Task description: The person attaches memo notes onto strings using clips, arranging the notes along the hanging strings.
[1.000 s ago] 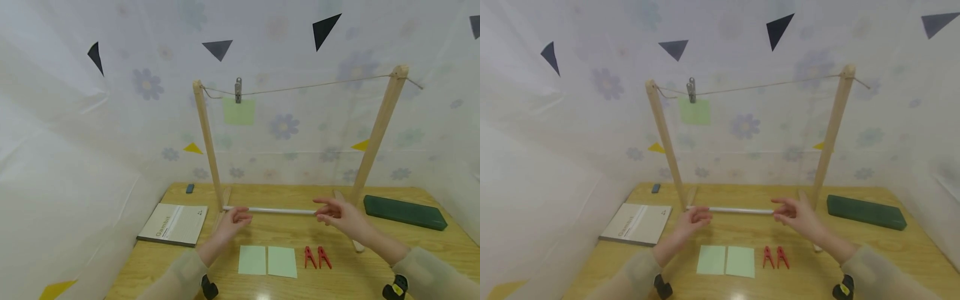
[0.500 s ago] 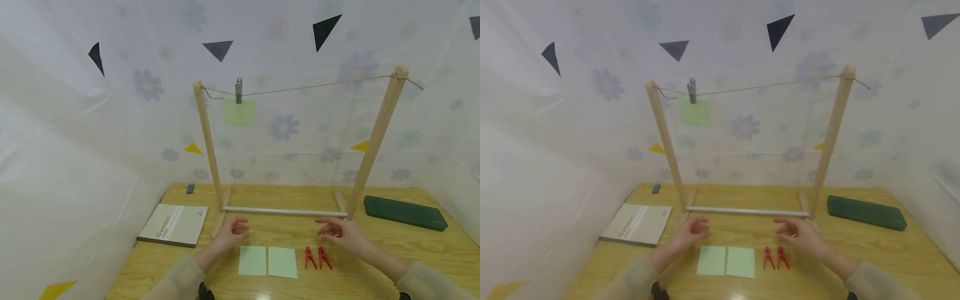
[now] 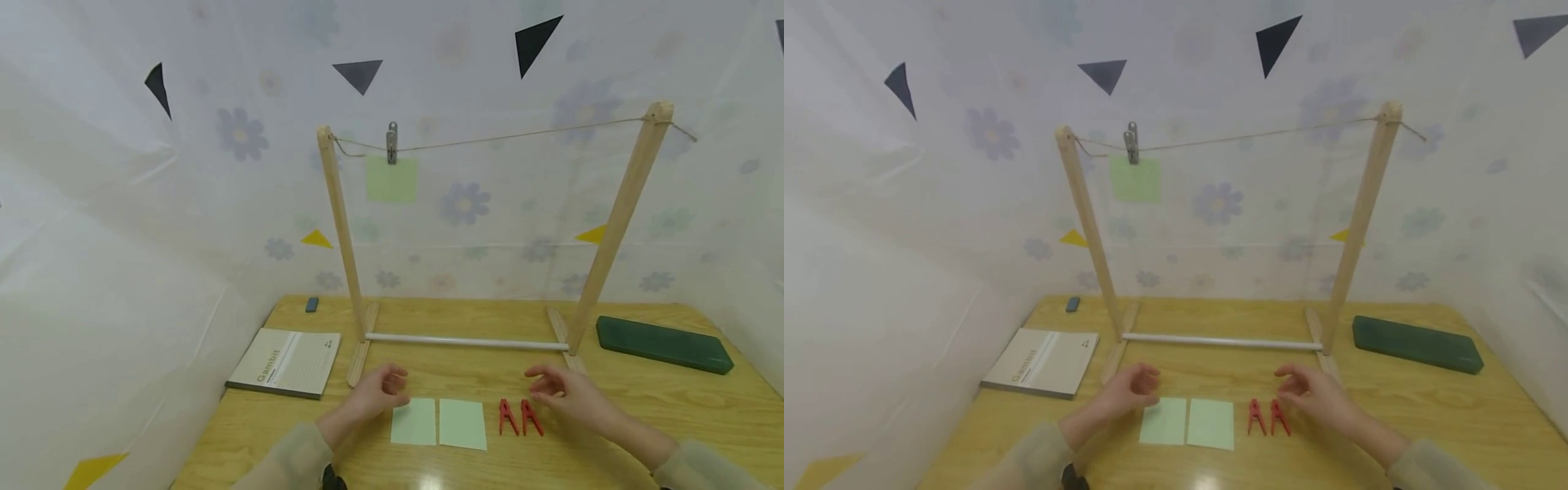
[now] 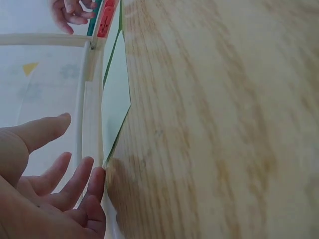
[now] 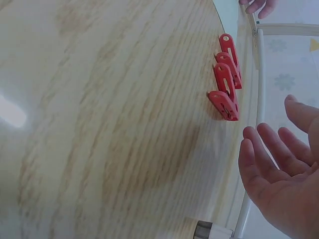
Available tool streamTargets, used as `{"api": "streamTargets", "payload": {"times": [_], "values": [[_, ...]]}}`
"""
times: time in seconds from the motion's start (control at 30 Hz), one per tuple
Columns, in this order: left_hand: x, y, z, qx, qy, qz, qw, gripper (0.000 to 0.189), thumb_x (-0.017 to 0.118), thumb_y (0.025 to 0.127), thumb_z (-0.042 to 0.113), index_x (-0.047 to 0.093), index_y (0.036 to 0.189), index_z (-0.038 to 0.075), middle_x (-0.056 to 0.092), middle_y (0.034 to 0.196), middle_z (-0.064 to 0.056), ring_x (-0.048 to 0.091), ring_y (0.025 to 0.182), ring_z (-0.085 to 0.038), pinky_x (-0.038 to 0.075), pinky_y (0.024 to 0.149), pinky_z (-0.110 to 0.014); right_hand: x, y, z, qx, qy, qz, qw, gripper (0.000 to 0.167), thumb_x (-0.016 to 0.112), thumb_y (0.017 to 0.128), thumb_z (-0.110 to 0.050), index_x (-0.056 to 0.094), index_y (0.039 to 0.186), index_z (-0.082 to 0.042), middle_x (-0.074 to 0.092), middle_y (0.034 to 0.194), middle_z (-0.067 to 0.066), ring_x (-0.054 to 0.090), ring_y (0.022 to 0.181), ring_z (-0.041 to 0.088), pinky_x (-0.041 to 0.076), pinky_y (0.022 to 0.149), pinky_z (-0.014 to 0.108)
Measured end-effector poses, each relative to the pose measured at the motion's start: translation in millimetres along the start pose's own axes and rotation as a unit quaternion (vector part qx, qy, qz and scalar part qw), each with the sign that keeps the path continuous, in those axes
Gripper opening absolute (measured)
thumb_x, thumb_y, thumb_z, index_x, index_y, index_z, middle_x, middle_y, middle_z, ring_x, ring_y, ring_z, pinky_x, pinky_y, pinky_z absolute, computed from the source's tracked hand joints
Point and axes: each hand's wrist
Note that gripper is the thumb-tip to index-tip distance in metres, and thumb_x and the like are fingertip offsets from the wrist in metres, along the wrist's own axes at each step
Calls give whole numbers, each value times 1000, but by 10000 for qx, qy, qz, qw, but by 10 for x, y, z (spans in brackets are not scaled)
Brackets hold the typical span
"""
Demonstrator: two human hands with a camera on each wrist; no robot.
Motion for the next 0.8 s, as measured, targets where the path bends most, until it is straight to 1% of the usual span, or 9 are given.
{"api": "streamTargets", "payload": {"times": [0.17,0.27,0.4,0.5,0.6,0.67,0.8], "values": [[0,-12,13,-79,99,-155,9998,43,79,83,8,61,121,1,66,114,-14,61,103,-27,51,85,-37,15,-40,51,49,-160,-125,9998,38,73,89,-16,60,120,2,69,92,1,64,78,0,53,66,23],[4,-25,19,-30,102,-228,9997,44,79,82,5,60,121,-1,66,115,-15,60,105,-29,50,89,-40,24,-61,63,150,-68,-246,9996,42,74,88,-18,59,121,3,68,92,0,62,78,-1,52,66,23],[-1,-33,26,90,298,-279,9991,46,81,78,-1,61,119,-2,66,115,-16,60,104,-30,50,90,-41,63,-81,88,199,-24,-365,9991,46,76,87,-21,59,121,4,68,92,1,61,78,-2,52,65,23],[-6,-32,40,124,499,-334,9981,48,83,75,-2,62,118,-2,66,116,-14,60,105,-30,49,92,-40,97,-89,109,247,13,-448,9987,47,76,87,-23,58,121,5,68,92,0,61,77,-2,51,64,23],[-1,-32,50,144,597,-380,9974,49,84,73,-2,63,117,-1,66,117,-13,59,108,-29,48,94,-42,122,-92,121,348,113,-494,9981,50,76,87,-25,58,122,5,68,93,1,61,77,-2,51,64,22],[6,-35,49,210,664,-393,9968,50,85,72,-2,64,117,0,66,117,-12,59,108,-30,48,96,-43,137,-93,130,338,138,-492,9981,51,77,86,-25,57,122,5,67,93,1,60,78,-3,50,64,22],[35,-47,25,339,879,-396,9948,50,86,69,-3,65,115,1,66,115,-10,59,107,-28,48,95,-41,173,-95,152,147,79,-401,9991,53,79,84,-26,57,120,6,66,90,-1,57,78,-4,49,65,21]]}}
Point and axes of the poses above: each hand's wrist, its own y-axis towards the middle knuckle, its own x-axis out of the palm, z = x × y
